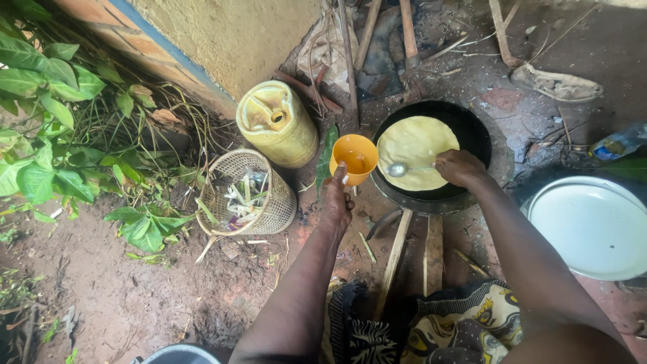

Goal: The person cooks a flatbread on a pan over a wood fire. They pour oil from a cup onto the bread using a spoon, then rub the surface with a small cloth or paper. The person sits on the ground during the task.

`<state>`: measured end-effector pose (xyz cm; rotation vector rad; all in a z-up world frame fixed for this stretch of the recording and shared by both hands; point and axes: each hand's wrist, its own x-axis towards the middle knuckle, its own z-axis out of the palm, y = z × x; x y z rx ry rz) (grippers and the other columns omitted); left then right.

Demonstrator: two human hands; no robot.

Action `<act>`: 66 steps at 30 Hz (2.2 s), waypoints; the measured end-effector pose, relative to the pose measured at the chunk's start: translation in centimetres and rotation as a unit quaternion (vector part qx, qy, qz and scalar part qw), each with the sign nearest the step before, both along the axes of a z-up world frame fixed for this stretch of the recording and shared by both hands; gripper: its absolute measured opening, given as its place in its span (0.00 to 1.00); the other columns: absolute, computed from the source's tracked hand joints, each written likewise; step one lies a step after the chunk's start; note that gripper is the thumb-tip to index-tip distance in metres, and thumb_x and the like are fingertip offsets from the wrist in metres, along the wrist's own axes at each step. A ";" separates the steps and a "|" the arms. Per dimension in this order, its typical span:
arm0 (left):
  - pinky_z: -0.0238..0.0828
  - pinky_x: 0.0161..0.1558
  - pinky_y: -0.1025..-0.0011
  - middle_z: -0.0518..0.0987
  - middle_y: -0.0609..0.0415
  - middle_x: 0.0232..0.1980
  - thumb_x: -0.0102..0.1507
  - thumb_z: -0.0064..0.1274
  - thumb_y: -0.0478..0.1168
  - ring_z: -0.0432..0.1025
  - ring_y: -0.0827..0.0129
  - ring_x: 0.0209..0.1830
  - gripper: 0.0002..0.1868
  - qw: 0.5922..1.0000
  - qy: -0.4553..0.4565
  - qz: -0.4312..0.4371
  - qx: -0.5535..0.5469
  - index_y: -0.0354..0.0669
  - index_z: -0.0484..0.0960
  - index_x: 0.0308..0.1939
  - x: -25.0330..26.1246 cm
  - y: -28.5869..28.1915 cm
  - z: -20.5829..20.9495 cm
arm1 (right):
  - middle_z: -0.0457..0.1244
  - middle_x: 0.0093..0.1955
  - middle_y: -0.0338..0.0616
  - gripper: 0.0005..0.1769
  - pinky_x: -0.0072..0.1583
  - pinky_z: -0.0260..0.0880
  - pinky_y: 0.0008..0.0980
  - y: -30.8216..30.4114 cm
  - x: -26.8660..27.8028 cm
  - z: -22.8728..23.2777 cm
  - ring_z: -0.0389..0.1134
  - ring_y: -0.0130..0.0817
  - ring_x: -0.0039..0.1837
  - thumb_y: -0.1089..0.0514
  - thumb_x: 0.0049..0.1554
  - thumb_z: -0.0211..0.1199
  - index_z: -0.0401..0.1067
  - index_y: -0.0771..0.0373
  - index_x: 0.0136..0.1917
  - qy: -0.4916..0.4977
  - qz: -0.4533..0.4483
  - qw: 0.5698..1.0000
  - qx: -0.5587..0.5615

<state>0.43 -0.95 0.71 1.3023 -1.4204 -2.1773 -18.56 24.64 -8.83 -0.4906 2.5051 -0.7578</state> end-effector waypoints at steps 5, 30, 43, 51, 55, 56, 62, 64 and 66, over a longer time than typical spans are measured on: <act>0.53 0.20 0.80 0.63 0.47 0.52 0.60 0.70 0.63 0.58 0.79 0.22 0.54 1.000 0.007 0.000 -0.001 0.34 0.59 0.76 -0.3 -0.2 -0.7 | 0.68 0.33 0.46 0.20 0.40 0.65 0.46 -2.1 -0.6 -1.7 0.67 0.45 0.35 0.45 0.65 0.50 0.75 0.50 0.36 -0.029 -0.026 0.999 0.008; 0.50 0.22 0.81 0.60 0.54 0.47 0.62 0.67 0.61 0.56 0.79 0.23 0.45 0.999 0.002 -0.033 -0.019 0.36 0.63 0.69 0.0 0.6 0.8 | 0.73 0.58 0.62 0.27 0.62 0.75 0.55 9.6 -1.5 -2.9 0.75 0.57 0.63 0.42 0.68 0.48 0.77 0.61 0.64 0.020 -0.089 0.983 0.158; 0.50 0.21 0.79 0.62 0.54 0.47 0.60 0.70 0.60 0.57 0.77 0.21 0.42 1.000 -0.004 -0.021 -0.014 0.43 0.66 0.66 -0.2 0.1 0.0 | 0.71 0.66 0.56 0.33 0.70 0.70 0.54 3.1 -1.9 -7.2 0.69 0.57 0.71 0.34 0.63 0.46 0.79 0.53 0.66 -0.041 -0.141 0.989 0.027; 0.50 0.21 0.80 0.62 0.53 0.47 0.61 0.70 0.60 0.56 0.78 0.21 0.43 0.999 -0.013 -0.031 -0.018 0.40 0.67 0.67 0.0 0.5 0.2 | 0.74 0.59 0.53 0.32 0.63 0.75 0.50 -0.9 -3.4 -10.4 0.74 0.51 0.66 0.37 0.63 0.43 0.82 0.53 0.61 -0.018 -0.143 0.987 0.072; 0.49 0.20 0.81 0.61 0.56 0.43 0.60 0.70 0.61 0.56 0.78 0.20 0.38 0.999 -0.014 -0.039 -0.031 0.44 0.70 0.62 -0.1 0.0 0.1 | 0.73 0.51 0.56 0.28 0.60 0.74 0.49 1.9 -3.2 -11.0 0.75 0.53 0.60 0.38 0.68 0.48 0.76 0.62 0.59 0.056 -0.253 0.966 -0.020; 0.49 0.20 0.81 0.61 0.56 0.42 0.61 0.70 0.60 0.55 0.78 0.20 0.36 0.999 -0.009 -0.038 -0.029 0.45 0.70 0.60 -0.2 -0.6 -0.6 | 0.71 0.56 0.57 0.28 0.62 0.73 0.51 2.7 -2.9 -10.8 0.73 0.55 0.63 0.38 0.69 0.47 0.74 0.62 0.64 0.039 -0.253 0.966 -0.030; 0.49 0.20 0.80 0.60 0.57 0.41 0.60 0.70 0.60 0.55 0.78 0.19 0.34 0.999 -0.003 -0.022 -0.024 0.46 0.70 0.56 0.2 1.0 2.4 | 0.69 0.63 0.69 0.38 0.54 0.80 0.54 7.5 -2.0 -5.6 0.77 0.54 0.55 0.38 0.70 0.39 0.66 0.69 0.77 -0.042 -0.184 0.982 0.025; 0.49 0.20 0.80 0.60 0.57 0.42 0.61 0.70 0.60 0.56 0.78 0.19 0.35 0.999 -0.005 -0.028 -0.022 0.44 0.70 0.59 0.2 0.6 1.0 | 0.68 0.67 0.67 0.37 0.63 0.74 0.56 9.6 -1.7 -4.9 0.72 0.59 0.64 0.38 0.69 0.42 0.69 0.65 0.77 -0.042 -0.156 0.986 0.040; 0.49 0.21 0.79 0.60 0.56 0.43 0.62 0.69 0.60 0.56 0.78 0.20 0.37 0.999 -0.010 -0.037 -0.024 0.42 0.69 0.61 0.3 0.4 0.0 | 0.67 0.72 0.64 0.36 0.72 0.67 0.58 11.2 -1.2 -4.4 0.67 0.64 0.73 0.37 0.68 0.44 0.72 0.62 0.76 -0.044 -0.130 0.989 0.052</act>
